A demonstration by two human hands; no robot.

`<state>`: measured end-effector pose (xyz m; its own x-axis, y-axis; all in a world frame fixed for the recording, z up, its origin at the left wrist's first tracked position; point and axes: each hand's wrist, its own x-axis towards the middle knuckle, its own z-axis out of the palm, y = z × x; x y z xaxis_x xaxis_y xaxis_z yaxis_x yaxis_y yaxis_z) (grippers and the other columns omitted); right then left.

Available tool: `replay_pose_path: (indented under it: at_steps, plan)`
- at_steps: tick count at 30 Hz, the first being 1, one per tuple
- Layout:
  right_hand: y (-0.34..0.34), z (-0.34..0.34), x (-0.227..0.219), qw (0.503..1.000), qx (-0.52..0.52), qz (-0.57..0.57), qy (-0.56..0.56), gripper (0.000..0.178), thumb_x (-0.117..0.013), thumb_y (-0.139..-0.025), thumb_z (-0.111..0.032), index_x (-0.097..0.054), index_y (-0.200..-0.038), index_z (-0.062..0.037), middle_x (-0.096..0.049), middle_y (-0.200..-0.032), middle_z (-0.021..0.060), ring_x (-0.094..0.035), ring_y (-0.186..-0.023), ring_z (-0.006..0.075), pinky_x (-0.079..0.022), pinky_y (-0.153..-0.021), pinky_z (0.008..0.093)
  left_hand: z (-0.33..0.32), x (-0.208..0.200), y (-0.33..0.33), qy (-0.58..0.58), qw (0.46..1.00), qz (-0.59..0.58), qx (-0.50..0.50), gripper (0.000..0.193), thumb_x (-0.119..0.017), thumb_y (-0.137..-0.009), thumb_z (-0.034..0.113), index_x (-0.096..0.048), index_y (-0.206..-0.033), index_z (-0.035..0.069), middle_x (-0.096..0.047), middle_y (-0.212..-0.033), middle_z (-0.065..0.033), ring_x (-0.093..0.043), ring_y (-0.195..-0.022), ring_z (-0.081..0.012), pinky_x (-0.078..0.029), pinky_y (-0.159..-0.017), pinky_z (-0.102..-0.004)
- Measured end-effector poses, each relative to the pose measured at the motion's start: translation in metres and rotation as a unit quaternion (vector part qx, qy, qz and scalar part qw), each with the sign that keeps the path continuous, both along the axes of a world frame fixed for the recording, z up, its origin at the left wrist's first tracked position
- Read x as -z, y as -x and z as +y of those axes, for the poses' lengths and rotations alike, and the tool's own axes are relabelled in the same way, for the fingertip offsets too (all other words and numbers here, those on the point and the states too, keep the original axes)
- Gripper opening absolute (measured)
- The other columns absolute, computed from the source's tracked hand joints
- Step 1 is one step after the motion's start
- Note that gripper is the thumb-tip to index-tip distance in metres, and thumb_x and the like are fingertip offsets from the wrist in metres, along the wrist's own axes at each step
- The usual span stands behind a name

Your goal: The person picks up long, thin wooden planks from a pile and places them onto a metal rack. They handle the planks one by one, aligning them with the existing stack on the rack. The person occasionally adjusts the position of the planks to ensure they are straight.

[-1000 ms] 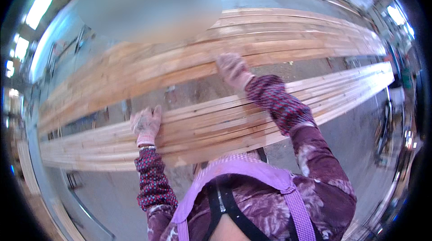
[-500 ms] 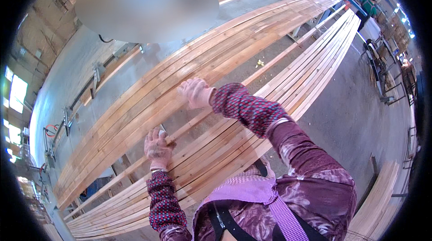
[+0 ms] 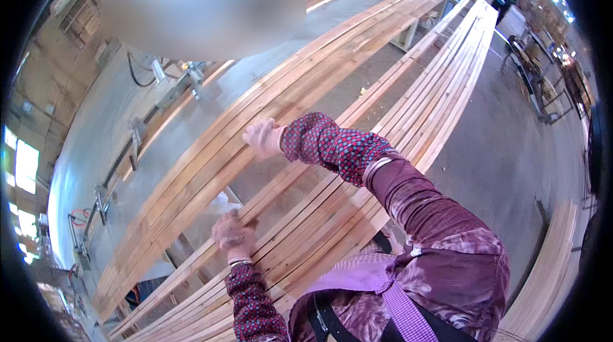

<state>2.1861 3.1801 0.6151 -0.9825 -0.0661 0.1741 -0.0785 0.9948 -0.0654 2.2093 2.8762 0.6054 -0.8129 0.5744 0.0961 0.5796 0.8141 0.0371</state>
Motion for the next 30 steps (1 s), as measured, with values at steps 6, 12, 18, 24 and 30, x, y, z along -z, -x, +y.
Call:
replay_pose_path:
  at_steps: [6,12,18,24,30]
  plan:
    - [0.012,-0.022,0.029,0.970,-0.061,0.125,-0.200,0.013,-0.063,-0.079,-0.013,-0.069,-0.078,-0.0015,-0.064,-0.068,0.0124,-0.066,-0.066,0.0248,-0.051,-0.051,0.0455,0.000,-0.011,-0.009,-0.017,0.992,0.121,0.005,0.090,-0.082,-0.066,0.056,-0.052,-0.140,0.015,-0.053,-0.139,-0.0130,-0.051,-0.129,-0.0310,-0.030,-0.115,-0.0523]
    - [0.037,0.029,-0.025,0.868,-0.248,-0.398,0.163,0.021,-0.070,-0.072,-0.024,-0.068,-0.079,-0.0038,-0.069,-0.076,0.0137,-0.071,-0.075,0.0295,-0.056,-0.070,0.0418,0.003,-0.019,-0.005,0.048,0.995,0.080,-0.046,0.087,-0.083,-0.065,0.057,-0.054,-0.135,0.013,-0.057,-0.134,-0.0108,-0.052,-0.126,-0.0298,-0.025,-0.116,-0.0528]
    - [0.091,0.008,0.054,0.986,-0.022,0.092,-0.140,0.018,-0.064,-0.081,-0.018,-0.069,-0.091,-0.0037,-0.070,-0.089,0.0141,-0.070,-0.080,0.0275,-0.056,-0.064,0.0411,0.001,-0.022,0.010,0.070,0.994,-0.074,-0.038,0.068,-0.083,-0.063,0.060,-0.063,-0.112,0.017,-0.066,-0.108,-0.0056,-0.059,-0.108,-0.0272,-0.036,-0.102,-0.0451]
    - [0.081,0.013,0.007,0.979,-0.144,-0.129,-0.063,0.019,-0.060,-0.084,-0.015,-0.071,-0.091,-0.0024,-0.073,-0.092,0.0175,-0.071,-0.085,0.0302,-0.057,-0.068,0.0458,-0.006,-0.011,0.009,0.057,0.991,0.116,-0.016,0.098,-0.081,-0.066,0.060,-0.046,-0.143,0.010,-0.053,-0.133,-0.0129,-0.053,-0.122,-0.0306,-0.030,-0.112,-0.0487]
    - [0.081,0.024,-0.030,0.885,-0.112,-0.356,0.278,0.036,-0.069,-0.082,-0.034,-0.072,-0.101,-0.0027,-0.073,-0.095,0.0142,-0.068,-0.099,0.0341,-0.054,-0.088,0.0431,-0.005,-0.031,0.046,0.092,0.991,-0.065,0.075,0.092,-0.075,-0.072,0.056,-0.046,-0.144,0.007,-0.046,-0.145,-0.0208,-0.045,-0.135,-0.0351,-0.025,-0.118,-0.0526]
